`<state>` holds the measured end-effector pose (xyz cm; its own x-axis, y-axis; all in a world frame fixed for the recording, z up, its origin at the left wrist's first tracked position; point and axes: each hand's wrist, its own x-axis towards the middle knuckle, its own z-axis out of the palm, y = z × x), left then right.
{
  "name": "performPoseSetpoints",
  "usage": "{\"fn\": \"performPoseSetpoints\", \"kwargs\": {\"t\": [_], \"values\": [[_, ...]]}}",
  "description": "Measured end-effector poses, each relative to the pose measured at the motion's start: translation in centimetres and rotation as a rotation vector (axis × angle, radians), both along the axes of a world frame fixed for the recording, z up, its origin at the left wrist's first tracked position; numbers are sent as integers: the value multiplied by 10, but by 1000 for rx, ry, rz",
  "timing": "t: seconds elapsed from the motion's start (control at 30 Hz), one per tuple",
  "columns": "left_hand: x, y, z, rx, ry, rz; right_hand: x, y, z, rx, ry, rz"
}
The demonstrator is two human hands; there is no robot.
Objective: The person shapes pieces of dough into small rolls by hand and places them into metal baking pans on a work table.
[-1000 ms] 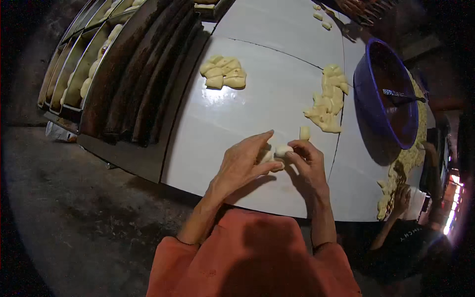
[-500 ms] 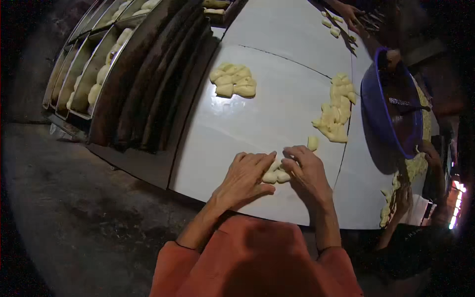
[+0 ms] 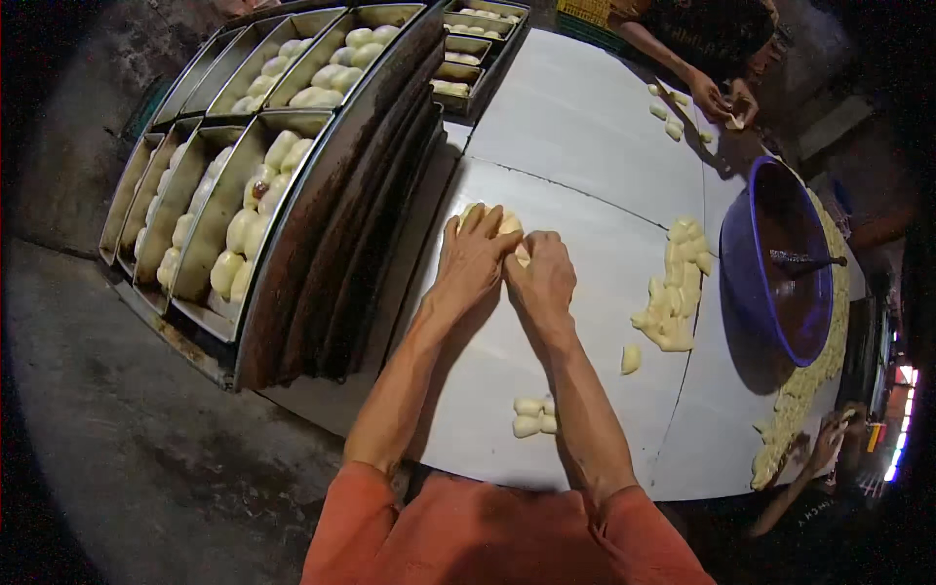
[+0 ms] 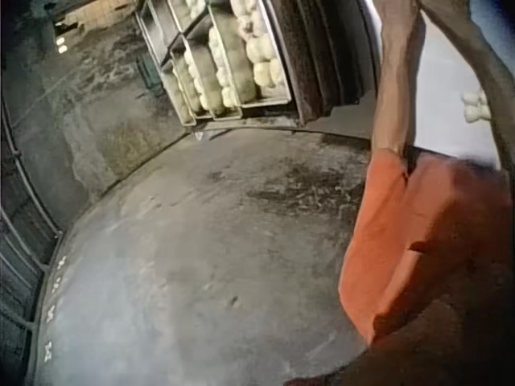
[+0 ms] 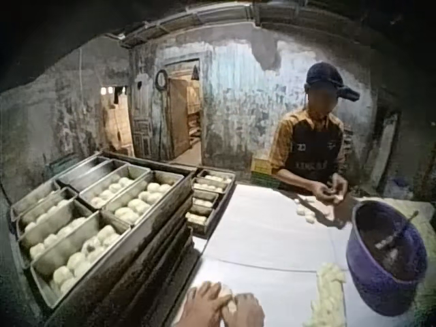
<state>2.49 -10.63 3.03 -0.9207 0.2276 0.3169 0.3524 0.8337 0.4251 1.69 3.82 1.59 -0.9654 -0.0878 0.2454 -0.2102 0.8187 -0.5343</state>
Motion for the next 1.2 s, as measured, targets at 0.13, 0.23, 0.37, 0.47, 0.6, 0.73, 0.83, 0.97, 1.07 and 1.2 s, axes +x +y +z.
{"fn": "performPoseSetpoints", "kwargs": {"t": [0.13,0.23,0.37,0.47,0.6,0.73,0.83,0.97,1.07,1.2], "values": [[-14,0,-11,-111,-58,41,6,31,32,-469,-498,100],[-20,1,-17,-23,-119,100,31,66,38,-1172,-691,-54],[-17,10,-23,-44,-49,179,62,106,68,-1317,-567,-122],[12,40,-10,172,61,188,81,130,63,-1304,-599,-173],[61,89,22,801,-478,-153,94,123,61,-1391,-624,-157],[66,93,40,909,-883,-136,100,135,43,-1391,-548,-174],[72,89,39,689,-651,-43,106,141,45,-1318,-385,-299],[77,76,4,19,-188,-18,116,155,66,-1291,-337,-341],[87,95,6,-40,-138,54,123,175,49,-1294,-452,-292],[101,129,52,793,-520,15,133,164,63,-1475,-377,-109]]}}
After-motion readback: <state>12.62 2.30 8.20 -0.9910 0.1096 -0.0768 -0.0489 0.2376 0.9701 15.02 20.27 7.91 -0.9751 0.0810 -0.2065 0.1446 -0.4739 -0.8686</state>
